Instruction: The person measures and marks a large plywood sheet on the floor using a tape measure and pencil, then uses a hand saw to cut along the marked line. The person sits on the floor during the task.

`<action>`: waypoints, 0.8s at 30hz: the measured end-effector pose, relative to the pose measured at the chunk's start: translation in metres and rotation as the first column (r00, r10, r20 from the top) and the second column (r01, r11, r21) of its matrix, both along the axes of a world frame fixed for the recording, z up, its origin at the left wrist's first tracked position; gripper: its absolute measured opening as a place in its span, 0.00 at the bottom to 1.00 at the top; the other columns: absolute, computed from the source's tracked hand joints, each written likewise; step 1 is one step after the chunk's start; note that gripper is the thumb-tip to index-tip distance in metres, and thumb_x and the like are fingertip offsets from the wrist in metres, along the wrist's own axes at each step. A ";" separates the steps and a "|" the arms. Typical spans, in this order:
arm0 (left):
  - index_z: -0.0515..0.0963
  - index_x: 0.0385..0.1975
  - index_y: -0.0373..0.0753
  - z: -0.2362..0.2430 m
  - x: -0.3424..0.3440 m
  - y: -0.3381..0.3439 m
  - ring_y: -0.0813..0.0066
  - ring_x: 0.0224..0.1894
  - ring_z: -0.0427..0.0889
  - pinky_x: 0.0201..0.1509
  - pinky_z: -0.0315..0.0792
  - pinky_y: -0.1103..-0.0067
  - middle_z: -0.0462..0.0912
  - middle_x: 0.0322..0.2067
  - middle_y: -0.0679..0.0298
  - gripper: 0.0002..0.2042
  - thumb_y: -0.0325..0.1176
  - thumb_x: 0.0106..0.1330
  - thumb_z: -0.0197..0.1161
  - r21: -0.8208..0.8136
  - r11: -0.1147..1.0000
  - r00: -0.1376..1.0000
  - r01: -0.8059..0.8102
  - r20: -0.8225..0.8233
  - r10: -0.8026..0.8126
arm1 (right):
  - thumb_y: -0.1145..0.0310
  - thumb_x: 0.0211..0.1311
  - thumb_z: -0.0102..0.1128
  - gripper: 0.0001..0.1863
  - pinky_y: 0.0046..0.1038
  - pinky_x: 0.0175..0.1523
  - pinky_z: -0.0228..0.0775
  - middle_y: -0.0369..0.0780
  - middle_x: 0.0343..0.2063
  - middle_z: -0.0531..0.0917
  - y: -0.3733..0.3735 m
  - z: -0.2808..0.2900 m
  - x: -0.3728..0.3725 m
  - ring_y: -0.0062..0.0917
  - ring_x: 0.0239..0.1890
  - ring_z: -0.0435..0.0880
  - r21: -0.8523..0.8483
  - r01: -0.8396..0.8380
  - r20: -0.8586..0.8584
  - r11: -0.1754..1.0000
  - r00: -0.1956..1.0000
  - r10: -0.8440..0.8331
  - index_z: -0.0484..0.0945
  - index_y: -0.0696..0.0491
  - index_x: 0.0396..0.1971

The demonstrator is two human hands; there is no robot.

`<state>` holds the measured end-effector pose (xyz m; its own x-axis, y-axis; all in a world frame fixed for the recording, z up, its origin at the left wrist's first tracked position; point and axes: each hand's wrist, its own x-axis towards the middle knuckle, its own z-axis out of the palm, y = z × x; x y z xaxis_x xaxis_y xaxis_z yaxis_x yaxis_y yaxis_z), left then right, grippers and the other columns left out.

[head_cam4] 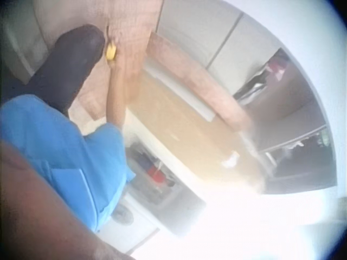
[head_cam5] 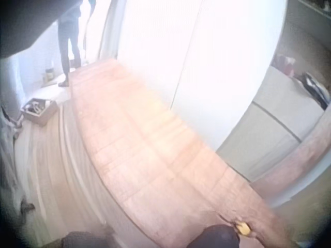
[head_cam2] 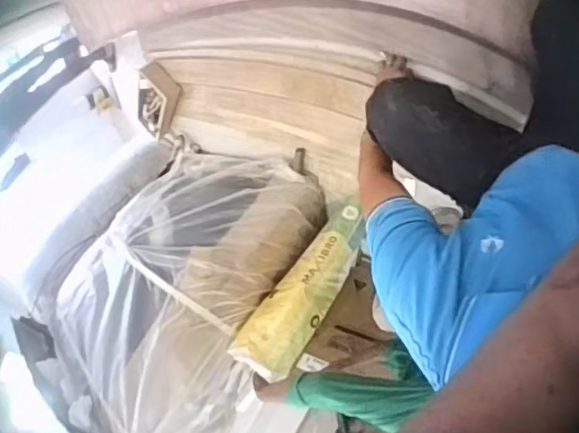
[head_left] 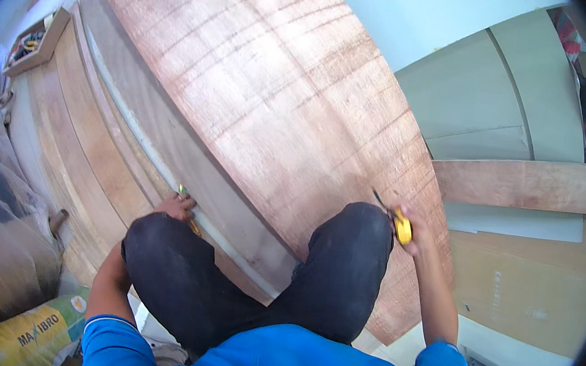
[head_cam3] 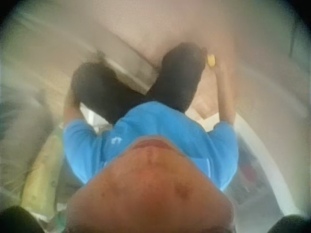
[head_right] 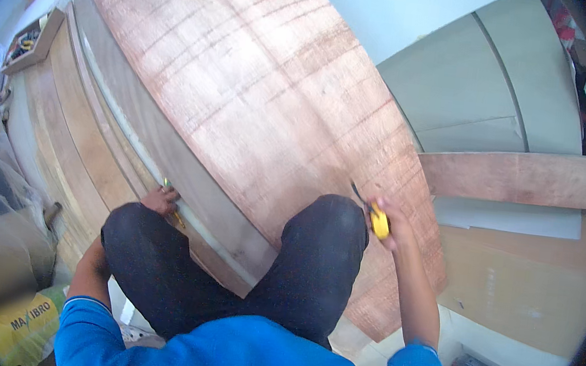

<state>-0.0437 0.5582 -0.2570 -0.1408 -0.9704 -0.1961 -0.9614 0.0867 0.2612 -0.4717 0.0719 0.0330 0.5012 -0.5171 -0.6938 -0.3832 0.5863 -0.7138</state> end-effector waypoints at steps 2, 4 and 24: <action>0.87 0.41 0.50 0.007 0.004 -0.002 0.59 0.65 0.73 0.65 0.69 0.62 0.78 0.57 0.62 0.11 0.39 0.62 0.62 0.041 0.997 0.998 0.058 0.005 -0.059 | 0.50 0.69 0.65 0.21 0.29 0.28 0.79 0.38 0.35 0.83 0.010 0.008 -0.038 0.26 0.35 0.85 0.090 -0.046 -0.009 0.995 0.999 0.047 0.79 0.51 0.50; 0.85 0.41 0.49 0.009 0.004 0.001 0.61 0.65 0.73 0.66 0.68 0.62 0.79 0.54 0.63 0.10 0.38 0.63 0.60 0.015 0.997 0.997 0.077 -0.001 -0.077 | 0.50 0.67 0.67 0.22 0.30 0.29 0.80 0.37 0.36 0.82 0.028 0.007 -0.069 0.26 0.35 0.85 0.193 -0.057 -0.010 0.980 0.998 0.060 0.79 0.49 0.51; 0.79 0.62 0.40 0.349 -0.057 -0.060 0.42 0.54 0.84 0.62 0.76 0.58 0.85 0.52 0.41 0.23 0.29 0.68 0.52 0.367 0.282 0.166 -0.887 -0.317 0.934 | 0.67 0.61 0.66 0.25 0.31 0.59 0.76 0.36 0.48 0.84 0.177 0.320 -0.323 0.25 0.50 0.83 0.739 -0.235 -0.106 0.631 0.885 0.454 0.77 0.55 0.58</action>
